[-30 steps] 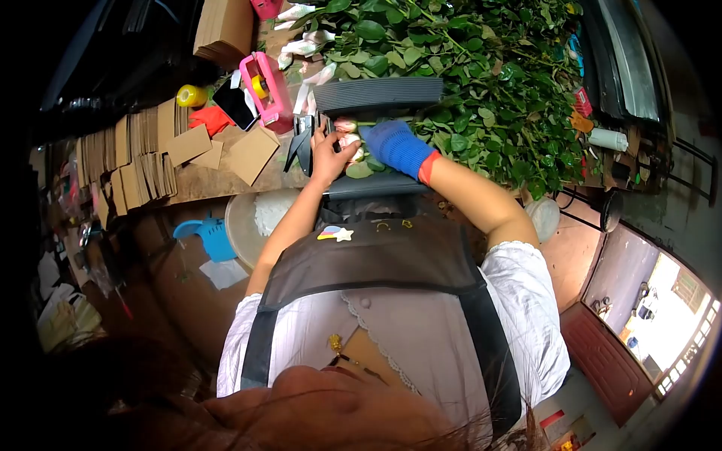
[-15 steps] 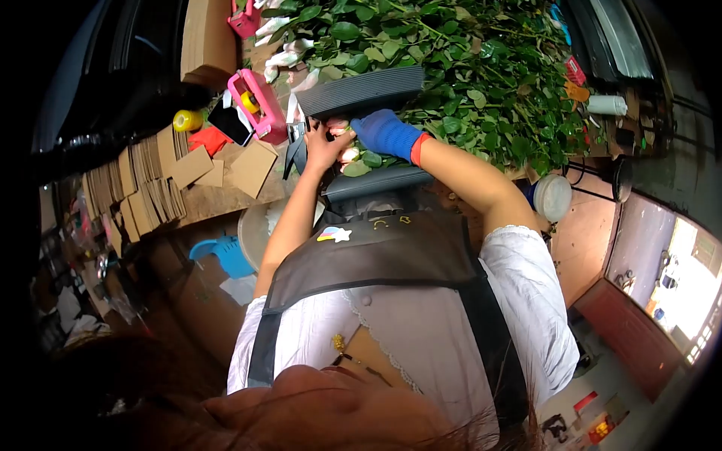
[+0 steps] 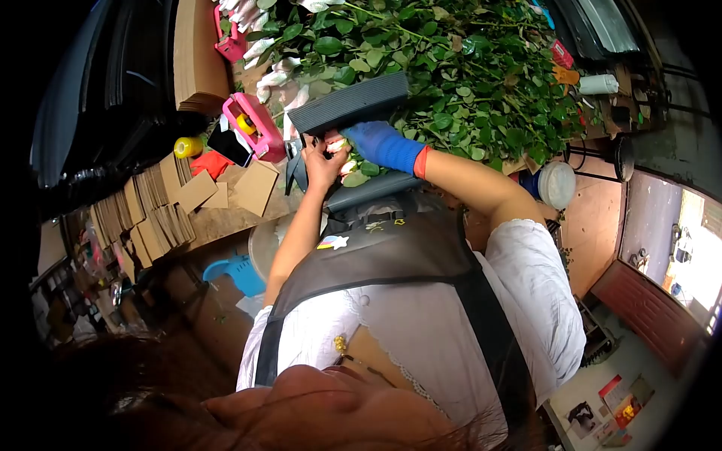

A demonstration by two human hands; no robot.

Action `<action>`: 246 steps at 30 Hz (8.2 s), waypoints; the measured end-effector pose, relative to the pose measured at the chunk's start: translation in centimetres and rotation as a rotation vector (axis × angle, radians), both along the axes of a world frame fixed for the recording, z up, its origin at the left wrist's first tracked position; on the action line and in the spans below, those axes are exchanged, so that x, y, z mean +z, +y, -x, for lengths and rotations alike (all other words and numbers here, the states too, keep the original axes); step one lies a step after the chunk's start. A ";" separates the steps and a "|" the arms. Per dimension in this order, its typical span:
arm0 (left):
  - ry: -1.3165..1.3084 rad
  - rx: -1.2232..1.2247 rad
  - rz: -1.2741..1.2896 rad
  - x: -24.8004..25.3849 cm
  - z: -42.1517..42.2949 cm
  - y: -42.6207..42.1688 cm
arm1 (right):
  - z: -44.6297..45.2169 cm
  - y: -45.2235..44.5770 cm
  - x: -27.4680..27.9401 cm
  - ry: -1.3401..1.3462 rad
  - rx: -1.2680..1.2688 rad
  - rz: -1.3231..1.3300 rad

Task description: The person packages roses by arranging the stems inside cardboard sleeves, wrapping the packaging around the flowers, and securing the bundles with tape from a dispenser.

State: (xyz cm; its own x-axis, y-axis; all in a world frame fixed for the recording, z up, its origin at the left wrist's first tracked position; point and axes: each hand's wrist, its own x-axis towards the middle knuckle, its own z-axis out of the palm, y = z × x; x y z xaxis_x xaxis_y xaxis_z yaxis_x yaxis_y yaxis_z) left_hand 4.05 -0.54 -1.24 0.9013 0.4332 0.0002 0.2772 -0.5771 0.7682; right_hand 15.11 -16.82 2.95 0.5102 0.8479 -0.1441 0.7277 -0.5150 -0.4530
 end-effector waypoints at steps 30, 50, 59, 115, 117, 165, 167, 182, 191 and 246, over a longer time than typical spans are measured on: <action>-0.880 0.087 -0.749 25.3 -3.0 23.1 | 2.7 -1.4 12.9 0.207 0.021 -0.428; -0.566 -0.389 -0.582 22.8 3.4 2.4 | 0.0 -0.5 19.2 0.868 -0.355 -0.436; 0.116 0.050 0.395 4.0 4.4 2.4 | -2.5 -9.8 8.7 0.397 -0.338 0.348; -0.282 -0.604 -0.595 -1.4 -0.3 -0.4 | 10.2 23.8 1.2 -0.408 0.643 -0.094; -0.322 -0.608 -0.630 -1.3 -0.4 -0.2 | 11.1 24.7 -0.2 -0.521 0.672 -0.008; -0.244 -0.611 -0.340 6.9 1.6 0.3 | -15.2 -16.4 12.8 -0.347 -0.765 -0.026; -0.227 -0.619 -0.338 6.9 1.7 0.4 | -14.5 -18.5 17.0 -0.957 -0.582 -0.369; 0.110 -0.494 0.217 7.4 2.4 2.6 | -10.2 -22.2 14.8 0.389 -0.249 0.699; -0.079 -0.889 -0.261 6.9 0.8 3.2 | -8.2 -21.0 10.5 0.433 -0.316 0.767; -0.168 -0.672 -0.063 8.5 0.9 0.3 | -23.6 -2.5 13.5 -0.848 -0.461 -0.349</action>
